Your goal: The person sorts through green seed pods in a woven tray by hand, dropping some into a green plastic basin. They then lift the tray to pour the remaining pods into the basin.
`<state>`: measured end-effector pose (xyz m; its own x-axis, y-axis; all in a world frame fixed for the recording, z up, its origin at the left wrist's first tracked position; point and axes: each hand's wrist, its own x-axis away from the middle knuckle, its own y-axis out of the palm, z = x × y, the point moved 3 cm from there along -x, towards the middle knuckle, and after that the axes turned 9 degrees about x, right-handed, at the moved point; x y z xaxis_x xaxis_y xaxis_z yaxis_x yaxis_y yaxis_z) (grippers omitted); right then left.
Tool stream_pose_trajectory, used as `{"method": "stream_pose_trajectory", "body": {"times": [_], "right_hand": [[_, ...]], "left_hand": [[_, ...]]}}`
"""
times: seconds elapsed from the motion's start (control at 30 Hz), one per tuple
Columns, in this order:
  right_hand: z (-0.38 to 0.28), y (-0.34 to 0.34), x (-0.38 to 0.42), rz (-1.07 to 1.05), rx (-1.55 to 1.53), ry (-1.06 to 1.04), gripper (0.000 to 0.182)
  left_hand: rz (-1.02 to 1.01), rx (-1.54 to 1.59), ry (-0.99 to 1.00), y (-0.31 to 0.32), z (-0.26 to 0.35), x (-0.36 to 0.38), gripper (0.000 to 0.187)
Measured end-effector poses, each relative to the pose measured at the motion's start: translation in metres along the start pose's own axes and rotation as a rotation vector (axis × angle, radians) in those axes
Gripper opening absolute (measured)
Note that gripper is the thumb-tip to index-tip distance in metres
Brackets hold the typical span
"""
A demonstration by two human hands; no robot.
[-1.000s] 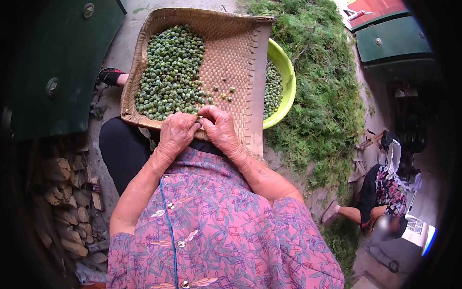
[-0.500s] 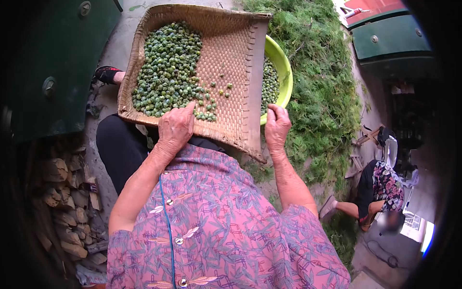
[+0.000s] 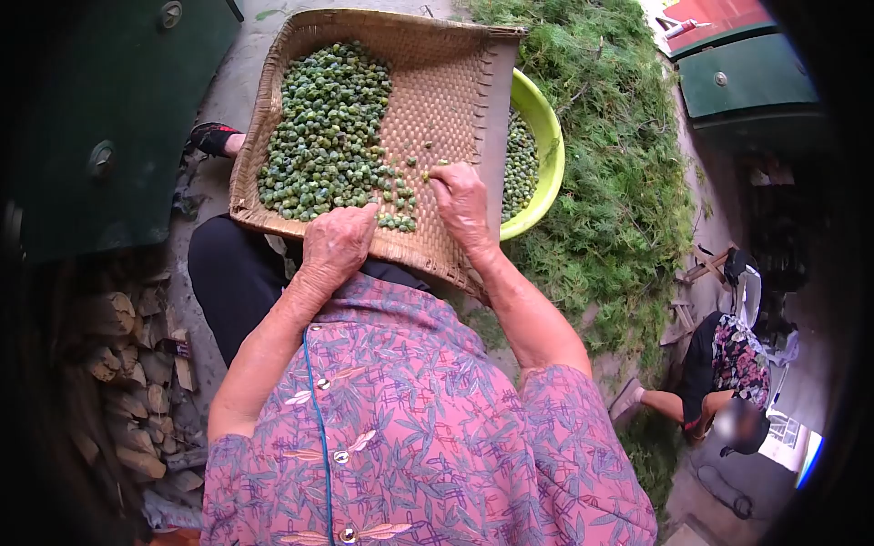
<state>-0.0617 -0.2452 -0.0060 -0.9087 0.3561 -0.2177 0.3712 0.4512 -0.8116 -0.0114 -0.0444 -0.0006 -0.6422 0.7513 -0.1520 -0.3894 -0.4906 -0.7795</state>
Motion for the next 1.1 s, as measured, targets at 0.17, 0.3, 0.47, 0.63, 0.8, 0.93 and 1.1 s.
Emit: {"method": "stream_pose_trajectory", "body": {"times": [0.17,0.3,0.47,0.63,0.8,0.93,1.1], "right_hand": [[-0.001,0.053,-0.041,-0.024,0.253,-0.116,0.007],[0.007,0.081,-0.050,-0.141,0.484,-0.210,0.009],[0.000,0.078,-0.050,-0.174,0.556,-0.304,0.005],[0.002,0.074,-0.053,-0.139,0.432,-0.237,0.008],[0.026,0.059,-0.061,-0.014,0.428,-0.028,0.011],[0.026,0.063,-0.062,-0.070,0.511,-0.089,0.011],[0.028,0.065,-0.063,-0.057,0.521,-0.064,0.012]], "left_hand": [[0.032,-0.005,0.047,0.001,-0.001,0.002,0.012],[0.077,0.022,0.057,-0.003,0.003,0.000,0.003],[0.053,0.000,0.074,-0.003,0.004,0.001,0.003],[0.072,-0.004,0.095,0.001,0.000,0.002,0.010],[0.062,-0.021,0.103,0.000,0.000,0.004,0.017],[0.068,-0.023,0.107,-0.001,-0.001,0.003,0.015],[0.056,0.018,0.074,-0.004,0.003,0.003,0.006]]}}
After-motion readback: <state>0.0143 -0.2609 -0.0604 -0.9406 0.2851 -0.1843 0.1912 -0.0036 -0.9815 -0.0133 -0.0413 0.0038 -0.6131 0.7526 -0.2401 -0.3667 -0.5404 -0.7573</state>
